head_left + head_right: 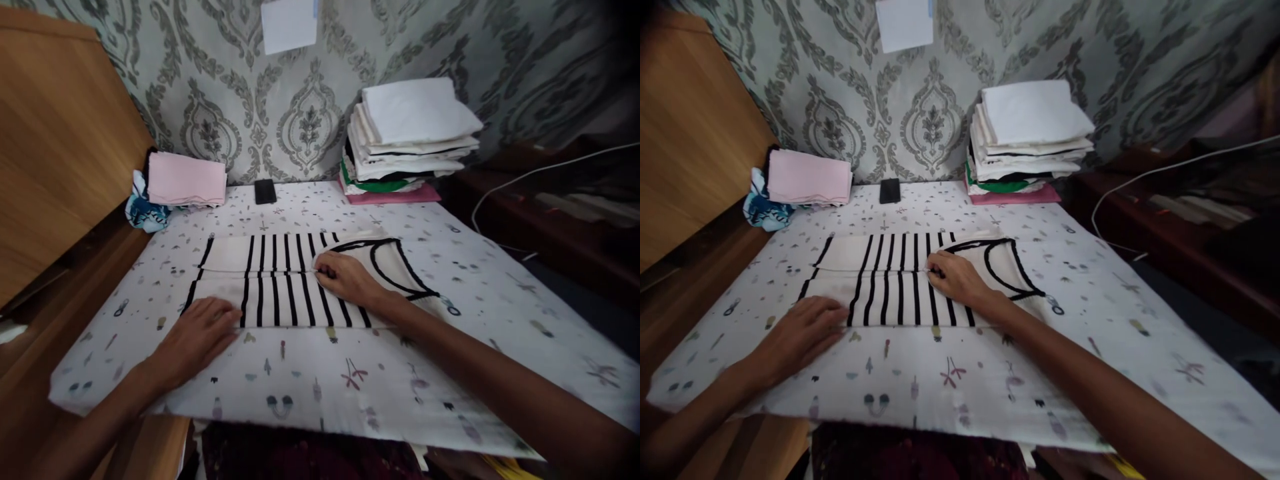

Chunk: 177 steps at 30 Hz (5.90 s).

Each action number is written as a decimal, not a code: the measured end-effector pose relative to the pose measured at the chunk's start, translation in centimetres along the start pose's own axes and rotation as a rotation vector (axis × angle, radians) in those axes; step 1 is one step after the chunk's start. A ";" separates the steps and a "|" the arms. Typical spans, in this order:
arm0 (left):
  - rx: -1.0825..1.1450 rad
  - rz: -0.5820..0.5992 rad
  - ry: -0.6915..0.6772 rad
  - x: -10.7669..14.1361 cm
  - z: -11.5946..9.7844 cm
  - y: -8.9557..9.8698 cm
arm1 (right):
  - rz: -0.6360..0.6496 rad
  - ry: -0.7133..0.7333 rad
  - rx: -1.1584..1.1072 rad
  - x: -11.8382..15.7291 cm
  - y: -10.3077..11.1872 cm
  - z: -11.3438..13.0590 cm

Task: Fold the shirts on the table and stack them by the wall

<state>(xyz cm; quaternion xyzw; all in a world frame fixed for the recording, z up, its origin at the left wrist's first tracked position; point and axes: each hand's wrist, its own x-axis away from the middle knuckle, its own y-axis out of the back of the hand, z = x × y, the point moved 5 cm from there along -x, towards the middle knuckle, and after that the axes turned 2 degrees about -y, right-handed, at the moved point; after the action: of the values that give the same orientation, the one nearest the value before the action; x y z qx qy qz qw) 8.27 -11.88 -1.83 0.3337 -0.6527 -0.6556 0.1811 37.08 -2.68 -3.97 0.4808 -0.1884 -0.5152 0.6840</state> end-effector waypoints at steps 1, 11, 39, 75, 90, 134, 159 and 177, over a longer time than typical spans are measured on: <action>-0.008 0.024 -0.017 0.1 -0.3 -0.3 | 0.013 -0.002 -0.016 0.0 0.1 0.0; 0.130 0.152 0.014 -1.6 -0.6 1.2 | 0.047 -0.061 -0.048 0.1 0.9 0.6; 0.028 0.055 -0.230 -13.0 -3.5 -6.4 | -0.380 -0.669 0.100 16.5 8.3 -7.3; -0.017 0.145 0.173 -4.6 6.3 -3.7 | 0.072 0.132 0.381 -0.9 -5.1 3.3; 0.282 -0.111 0.553 -8.2 22.1 -1.0 | 0.157 0.571 0.207 -2.9 -9.6 21.2; 0.727 0.301 0.240 -29.2 3.7 -5.0 | -0.039 -0.915 -1.486 8.1 -0.5 3.8; 0.143 0.105 -0.028 -17.5 -2.0 -4.9 | 0.016 -0.892 -1.416 9.8 -0.4 3.5; 0.389 0.004 0.056 -12.7 0.4 -0.7 | -0.178 -0.689 -1.357 12.8 -2.3 8.3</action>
<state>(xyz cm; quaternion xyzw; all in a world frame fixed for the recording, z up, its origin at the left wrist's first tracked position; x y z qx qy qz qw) 17.15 -2.93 0.04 0.3791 -0.7624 -0.5073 0.1328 34.68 -17.93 -5.13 -0.2190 0.0062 -0.6921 0.6878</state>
